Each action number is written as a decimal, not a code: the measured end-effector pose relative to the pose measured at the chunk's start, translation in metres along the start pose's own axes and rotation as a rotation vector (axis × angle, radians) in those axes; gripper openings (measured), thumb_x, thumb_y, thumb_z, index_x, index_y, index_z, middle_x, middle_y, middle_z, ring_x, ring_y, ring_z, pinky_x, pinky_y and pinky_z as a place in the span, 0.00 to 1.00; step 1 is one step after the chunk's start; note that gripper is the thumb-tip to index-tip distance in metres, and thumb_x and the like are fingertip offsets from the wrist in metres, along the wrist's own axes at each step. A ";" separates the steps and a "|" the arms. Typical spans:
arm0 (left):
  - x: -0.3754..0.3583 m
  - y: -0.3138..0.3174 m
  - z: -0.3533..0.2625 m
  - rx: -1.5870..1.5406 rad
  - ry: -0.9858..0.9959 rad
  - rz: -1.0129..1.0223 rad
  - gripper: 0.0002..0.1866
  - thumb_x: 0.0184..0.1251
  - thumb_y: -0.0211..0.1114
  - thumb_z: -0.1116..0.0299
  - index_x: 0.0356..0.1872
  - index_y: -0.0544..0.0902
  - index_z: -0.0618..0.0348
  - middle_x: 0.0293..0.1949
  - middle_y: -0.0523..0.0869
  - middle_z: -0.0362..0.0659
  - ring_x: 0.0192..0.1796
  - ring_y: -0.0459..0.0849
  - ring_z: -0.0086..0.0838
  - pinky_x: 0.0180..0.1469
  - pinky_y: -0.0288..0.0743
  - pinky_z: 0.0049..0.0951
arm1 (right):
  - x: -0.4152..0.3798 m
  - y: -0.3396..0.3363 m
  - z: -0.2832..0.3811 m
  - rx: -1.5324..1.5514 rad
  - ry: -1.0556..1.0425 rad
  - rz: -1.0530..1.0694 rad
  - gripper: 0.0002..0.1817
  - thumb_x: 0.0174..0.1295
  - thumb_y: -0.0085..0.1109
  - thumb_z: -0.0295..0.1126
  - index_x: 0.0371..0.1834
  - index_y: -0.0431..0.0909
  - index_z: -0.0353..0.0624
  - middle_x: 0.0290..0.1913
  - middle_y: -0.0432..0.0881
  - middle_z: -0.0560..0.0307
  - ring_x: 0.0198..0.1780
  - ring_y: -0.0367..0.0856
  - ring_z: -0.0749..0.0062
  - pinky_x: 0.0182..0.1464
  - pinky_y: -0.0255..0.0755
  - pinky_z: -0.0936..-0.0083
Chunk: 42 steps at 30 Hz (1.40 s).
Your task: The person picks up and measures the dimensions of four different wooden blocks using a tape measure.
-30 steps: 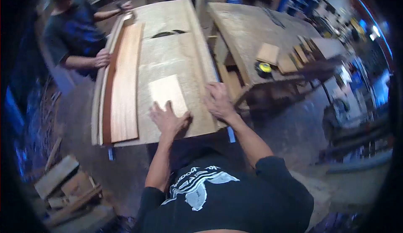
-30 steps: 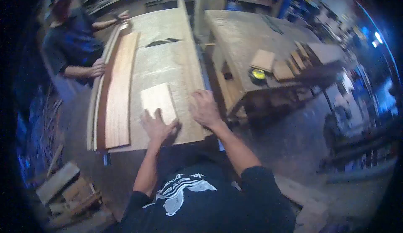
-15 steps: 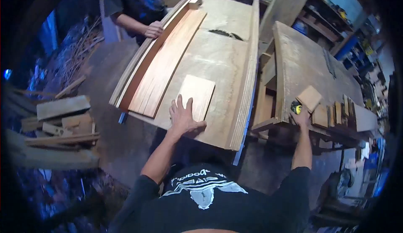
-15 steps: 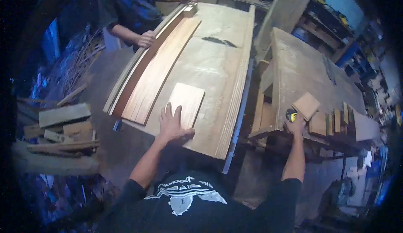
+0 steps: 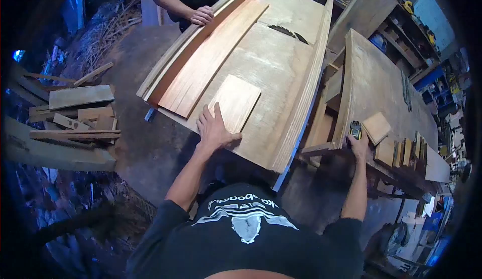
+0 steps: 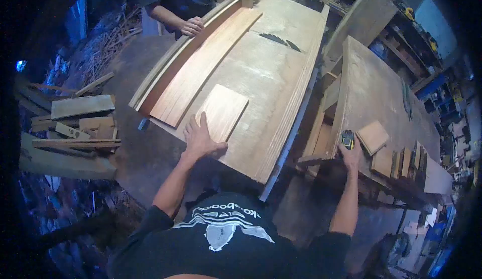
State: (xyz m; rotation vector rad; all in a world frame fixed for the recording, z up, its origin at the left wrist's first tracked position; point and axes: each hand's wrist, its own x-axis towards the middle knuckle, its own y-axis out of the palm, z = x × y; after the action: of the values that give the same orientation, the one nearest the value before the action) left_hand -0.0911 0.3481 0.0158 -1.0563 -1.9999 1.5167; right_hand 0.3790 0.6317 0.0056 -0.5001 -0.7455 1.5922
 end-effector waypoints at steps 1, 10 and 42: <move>0.001 -0.001 0.006 0.005 -0.001 -0.010 0.70 0.34 0.82 0.38 0.77 0.54 0.65 0.72 0.55 0.68 0.73 0.57 0.64 0.73 0.52 0.61 | -0.006 0.003 0.013 0.201 -0.009 0.065 0.33 0.48 0.73 0.37 0.59 0.77 0.35 0.46 0.85 0.51 0.46 0.84 0.67 0.50 0.79 0.69; 0.013 -0.003 0.032 -0.067 0.068 -0.025 0.64 0.41 0.80 0.37 0.76 0.61 0.64 0.75 0.50 0.68 0.77 0.50 0.64 0.76 0.48 0.59 | -0.103 0.013 0.236 0.814 -0.124 0.368 0.46 0.44 0.72 0.45 0.69 0.72 0.35 0.54 0.82 0.53 0.53 0.82 0.70 0.57 0.76 0.72; 0.004 0.004 0.032 -0.104 0.056 -0.158 0.66 0.43 0.80 0.39 0.78 0.54 0.67 0.76 0.53 0.70 0.78 0.51 0.63 0.77 0.46 0.61 | -0.132 -0.004 0.275 -0.610 -0.318 0.475 0.31 0.54 0.69 0.52 0.62 0.79 0.55 0.44 0.78 0.45 0.52 0.79 0.49 0.53 0.74 0.56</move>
State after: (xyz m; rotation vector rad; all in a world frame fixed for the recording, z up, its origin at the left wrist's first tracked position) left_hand -0.1149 0.3314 0.0009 -0.9447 -2.0889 1.3008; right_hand 0.2121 0.4527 0.1872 -0.9279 -1.4540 1.8964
